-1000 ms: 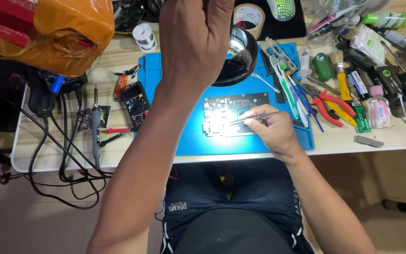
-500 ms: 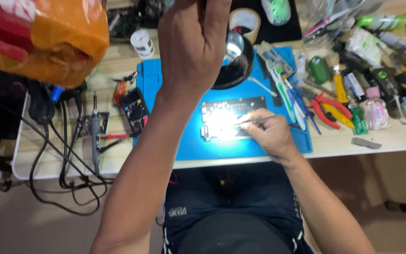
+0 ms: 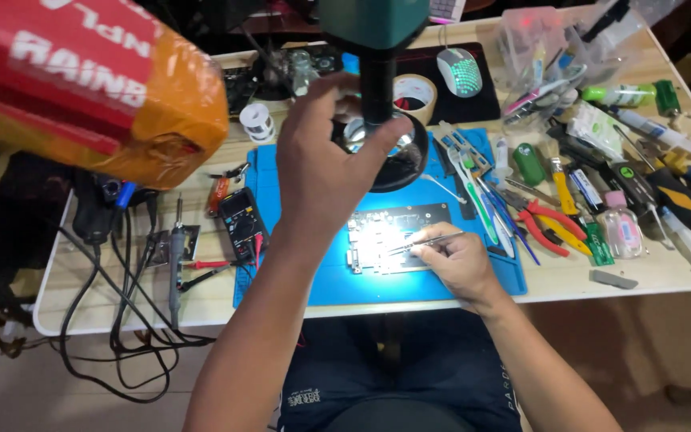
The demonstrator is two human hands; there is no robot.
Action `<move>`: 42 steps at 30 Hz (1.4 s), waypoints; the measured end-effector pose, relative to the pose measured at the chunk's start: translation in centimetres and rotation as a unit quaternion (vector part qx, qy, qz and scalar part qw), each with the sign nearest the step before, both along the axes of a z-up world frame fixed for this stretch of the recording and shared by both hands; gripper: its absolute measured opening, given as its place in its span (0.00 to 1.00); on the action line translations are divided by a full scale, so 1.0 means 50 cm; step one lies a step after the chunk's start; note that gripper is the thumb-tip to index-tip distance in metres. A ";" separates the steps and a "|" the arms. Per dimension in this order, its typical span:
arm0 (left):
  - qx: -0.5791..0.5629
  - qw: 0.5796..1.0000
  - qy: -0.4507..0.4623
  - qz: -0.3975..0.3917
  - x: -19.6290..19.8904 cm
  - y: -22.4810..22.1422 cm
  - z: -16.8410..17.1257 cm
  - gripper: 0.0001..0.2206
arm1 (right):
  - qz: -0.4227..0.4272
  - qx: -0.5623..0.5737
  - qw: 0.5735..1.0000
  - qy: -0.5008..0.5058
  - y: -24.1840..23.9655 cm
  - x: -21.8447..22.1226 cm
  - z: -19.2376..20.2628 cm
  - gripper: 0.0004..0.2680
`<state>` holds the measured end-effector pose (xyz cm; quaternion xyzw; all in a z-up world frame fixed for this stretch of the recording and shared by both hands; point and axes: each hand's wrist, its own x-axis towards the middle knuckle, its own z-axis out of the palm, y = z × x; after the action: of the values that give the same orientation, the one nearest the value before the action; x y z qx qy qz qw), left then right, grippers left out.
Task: Testing a graphics card circuit board with a digital multimeter and probes on a repair bench to diagnose electrical issues.
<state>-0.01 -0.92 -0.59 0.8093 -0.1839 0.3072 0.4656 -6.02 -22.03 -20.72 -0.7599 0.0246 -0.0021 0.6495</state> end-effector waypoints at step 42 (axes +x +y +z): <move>0.000 0.999 -0.044 0.020 -0.183 0.096 -0.280 0.15 | 0.031 -0.039 0.991 -0.124 -0.009 0.010 -0.016 0.04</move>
<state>-9.16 3.87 -14.60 0.7986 -0.1877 0.3518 0.4509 -5.50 -22.47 -21.52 -0.7786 -0.0799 -0.0776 0.6175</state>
